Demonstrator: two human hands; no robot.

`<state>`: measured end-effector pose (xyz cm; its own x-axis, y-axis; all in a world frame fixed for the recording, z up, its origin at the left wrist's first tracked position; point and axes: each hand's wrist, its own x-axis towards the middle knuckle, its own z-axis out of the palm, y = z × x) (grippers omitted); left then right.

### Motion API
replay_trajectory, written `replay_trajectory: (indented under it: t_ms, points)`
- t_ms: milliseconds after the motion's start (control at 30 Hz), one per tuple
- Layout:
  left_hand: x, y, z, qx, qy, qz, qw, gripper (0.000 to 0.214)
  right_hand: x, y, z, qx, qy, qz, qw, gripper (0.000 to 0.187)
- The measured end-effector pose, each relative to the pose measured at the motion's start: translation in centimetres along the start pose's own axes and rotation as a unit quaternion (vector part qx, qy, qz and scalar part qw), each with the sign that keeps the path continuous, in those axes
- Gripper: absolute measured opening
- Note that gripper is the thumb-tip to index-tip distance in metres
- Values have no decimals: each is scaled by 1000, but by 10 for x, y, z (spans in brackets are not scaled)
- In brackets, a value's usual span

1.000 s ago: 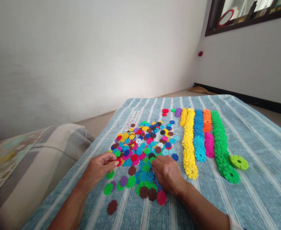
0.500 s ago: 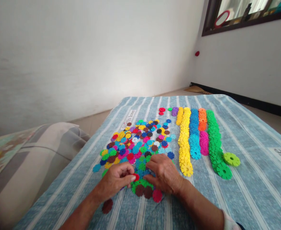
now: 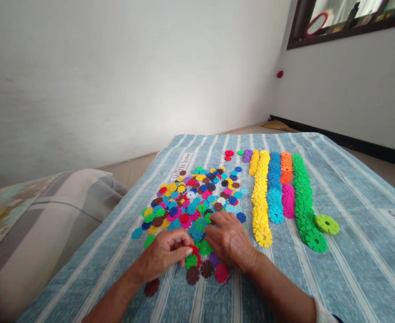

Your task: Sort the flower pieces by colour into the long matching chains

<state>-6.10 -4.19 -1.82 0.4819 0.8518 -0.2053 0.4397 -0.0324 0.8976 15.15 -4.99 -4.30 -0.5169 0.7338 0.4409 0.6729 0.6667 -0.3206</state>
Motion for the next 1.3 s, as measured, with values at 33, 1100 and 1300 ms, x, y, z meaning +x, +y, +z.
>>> replay_trajectory:
  t_ms: [33, 1100, 1300]
  points:
    - [-1, 1, 0, 7, -17, -8, 1000, 12, 0, -3, -1, 20, -14, -18, 1000, 22]
    - [11, -5, -7, -21, 150, -7, 988, 20, 3, -31, 15, 157, -17, 32, 987, 7]
    - [14, -2, -2, -48, 139, 2, 989, 18, 8, -17, 12, 341, 110, 139, 923, 13]
